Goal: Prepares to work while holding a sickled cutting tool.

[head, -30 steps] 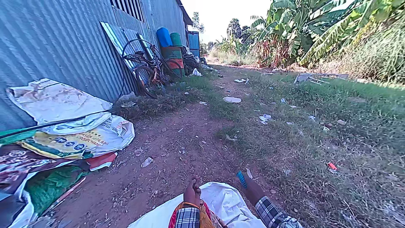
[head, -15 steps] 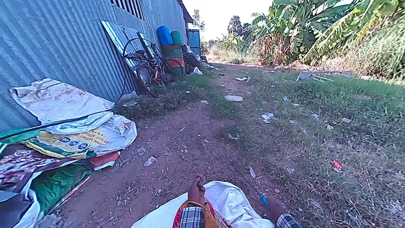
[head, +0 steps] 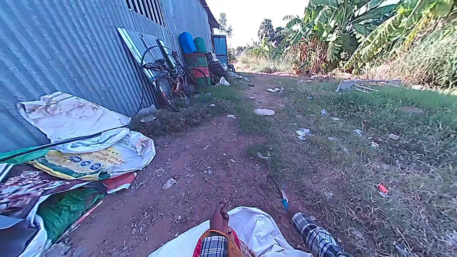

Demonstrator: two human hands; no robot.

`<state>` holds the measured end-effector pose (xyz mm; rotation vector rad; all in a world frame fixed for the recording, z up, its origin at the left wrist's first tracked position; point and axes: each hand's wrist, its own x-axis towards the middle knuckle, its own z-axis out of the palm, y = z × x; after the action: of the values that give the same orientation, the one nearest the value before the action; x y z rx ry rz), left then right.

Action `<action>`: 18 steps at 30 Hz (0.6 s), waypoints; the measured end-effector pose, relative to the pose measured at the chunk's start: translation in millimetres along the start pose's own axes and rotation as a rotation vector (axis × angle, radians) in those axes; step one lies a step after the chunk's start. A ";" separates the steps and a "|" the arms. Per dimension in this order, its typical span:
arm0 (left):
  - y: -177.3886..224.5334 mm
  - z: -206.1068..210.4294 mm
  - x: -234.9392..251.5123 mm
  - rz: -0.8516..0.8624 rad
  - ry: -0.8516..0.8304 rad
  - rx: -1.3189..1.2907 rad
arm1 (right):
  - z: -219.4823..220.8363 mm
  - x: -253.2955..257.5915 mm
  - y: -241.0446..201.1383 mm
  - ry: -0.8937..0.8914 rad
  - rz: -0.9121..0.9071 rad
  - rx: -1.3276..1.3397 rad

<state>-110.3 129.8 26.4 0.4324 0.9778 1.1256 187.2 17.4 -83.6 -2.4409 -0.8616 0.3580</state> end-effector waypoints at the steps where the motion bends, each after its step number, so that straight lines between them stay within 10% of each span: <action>1: -0.3 -0.6 -0.4 -0.001 -0.005 -0.001 | 35.7 -6.8 37.9 0.239 -0.073 -0.011; 5: 1.1 1.5 -1.6 -0.013 -0.017 -0.043 | -64.2 -80.0 24.7 -0.468 0.174 -0.152; 13: 2.7 -0.1 -6.0 -0.007 -0.050 -0.021 | -74.4 -95.0 24.9 -0.391 0.170 -0.100; 18: 3.0 -1.9 -6.4 -0.011 -0.022 -0.026 | -119.0 -102.1 -55.0 -0.264 -0.031 -0.067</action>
<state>-114.1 124.9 30.3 0.4170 0.9445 1.1200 129.7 -57.9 52.9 -2.4742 -1.0348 0.6607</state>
